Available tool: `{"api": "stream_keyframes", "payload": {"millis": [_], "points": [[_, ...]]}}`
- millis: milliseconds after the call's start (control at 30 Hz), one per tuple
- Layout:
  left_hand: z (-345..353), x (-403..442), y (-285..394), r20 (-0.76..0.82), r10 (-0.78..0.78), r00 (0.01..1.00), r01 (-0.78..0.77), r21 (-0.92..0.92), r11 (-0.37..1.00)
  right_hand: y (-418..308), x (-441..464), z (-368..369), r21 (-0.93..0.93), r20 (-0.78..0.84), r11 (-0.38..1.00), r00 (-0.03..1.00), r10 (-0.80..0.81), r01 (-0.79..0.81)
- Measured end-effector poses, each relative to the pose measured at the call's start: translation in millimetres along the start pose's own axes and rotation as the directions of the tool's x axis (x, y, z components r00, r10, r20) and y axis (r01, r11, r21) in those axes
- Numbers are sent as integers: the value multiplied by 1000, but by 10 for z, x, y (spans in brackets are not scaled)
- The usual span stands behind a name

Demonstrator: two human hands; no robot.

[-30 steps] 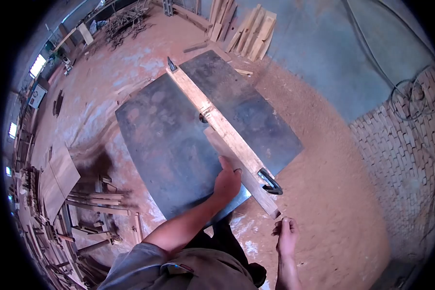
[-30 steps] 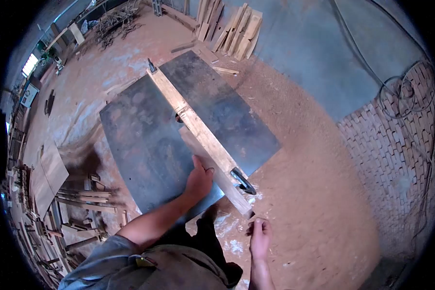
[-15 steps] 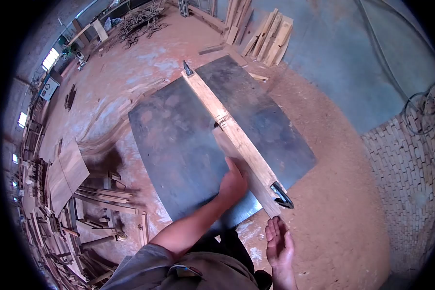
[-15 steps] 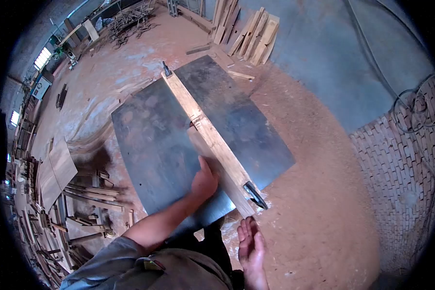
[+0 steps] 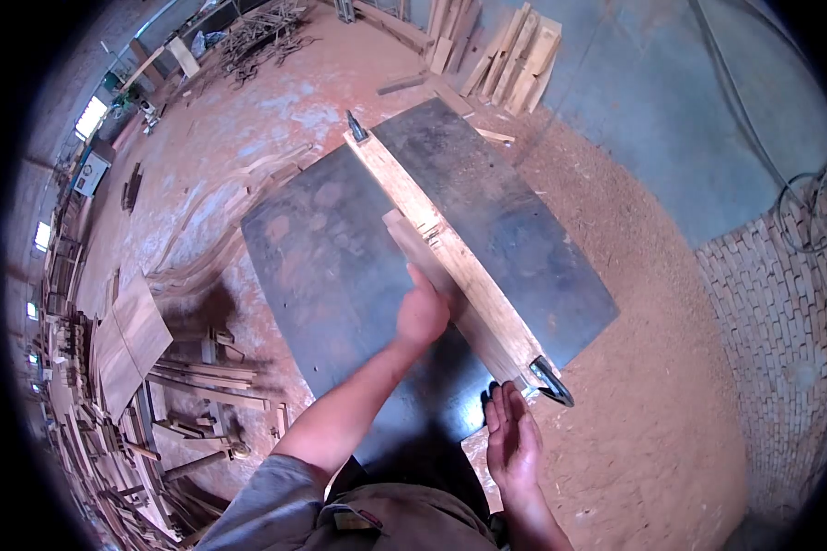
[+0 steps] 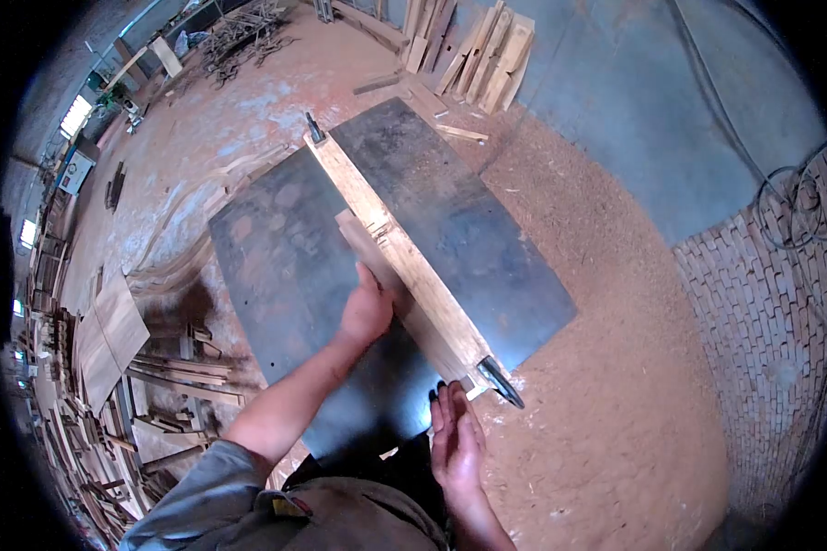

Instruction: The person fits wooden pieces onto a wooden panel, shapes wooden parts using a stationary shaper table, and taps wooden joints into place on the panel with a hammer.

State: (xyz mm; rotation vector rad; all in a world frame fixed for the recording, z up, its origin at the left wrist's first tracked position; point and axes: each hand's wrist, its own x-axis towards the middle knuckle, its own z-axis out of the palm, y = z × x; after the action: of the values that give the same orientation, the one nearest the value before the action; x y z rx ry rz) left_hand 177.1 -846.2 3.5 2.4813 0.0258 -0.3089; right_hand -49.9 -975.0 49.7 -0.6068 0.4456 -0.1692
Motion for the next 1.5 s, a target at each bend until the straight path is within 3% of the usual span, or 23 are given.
{"api": "stream_keyframes", "payload": {"millis": [167,300,433,567,767,967,1067,1100,1200,1233,1300,1333,1400,1500], "points": [[-311,369,-26,58,-89,994,97,-142,985,192,310,295,18,-56,999,998,39,-38],[-703,580,97,90,-126,988,135,-105,985,386,586,529,-1,-125,995,987,100,-101],[-792,1067,-199,72,-121,990,137,-280,950,621,938,725,28,-107,985,979,172,-170],[-1069,1566,-339,53,-153,987,161,-258,953,886,1352,1144,-25,-48,983,982,183,-184],[-1348,1892,-396,48,-194,980,200,-259,945,1194,1649,1443,-53,-71,988,988,140,-144],[-1520,2287,-623,63,-215,975,224,-274,935,1425,2000,1703,-101,10,993,998,59,-58],[-1388,2419,-668,-183,-180,966,207,139,968,1575,2362,1840,-204,82,941,953,291,-270],[-1220,2544,-818,-290,-120,950,194,243,950,1792,2411,1752,-297,191,935,948,255,-192],[-1742,2271,-449,76,-324,943,328,-39,944,1710,2031,1877,-495,284,852,895,343,-170],[-1835,2315,-598,257,-268,928,310,-138,941,1613,1833,1947,-509,286,840,883,372,-189],[-1863,2232,-937,345,-201,917,375,-575,727,1249,1496,1916,-528,130,760,849,513,-379],[-1891,2147,-1055,368,-148,918,385,-741,550,1093,1345,1726,-576,205,772,868,453,-267],[-2038,1737,-1157,421,-95,902,427,-834,349,711,1014,1343,-623,292,778,900,323,-77],[-2180,854,-891,191,-118,975,220,-708,671,123,659,830,-548,165,835,974,152,-37]]}}
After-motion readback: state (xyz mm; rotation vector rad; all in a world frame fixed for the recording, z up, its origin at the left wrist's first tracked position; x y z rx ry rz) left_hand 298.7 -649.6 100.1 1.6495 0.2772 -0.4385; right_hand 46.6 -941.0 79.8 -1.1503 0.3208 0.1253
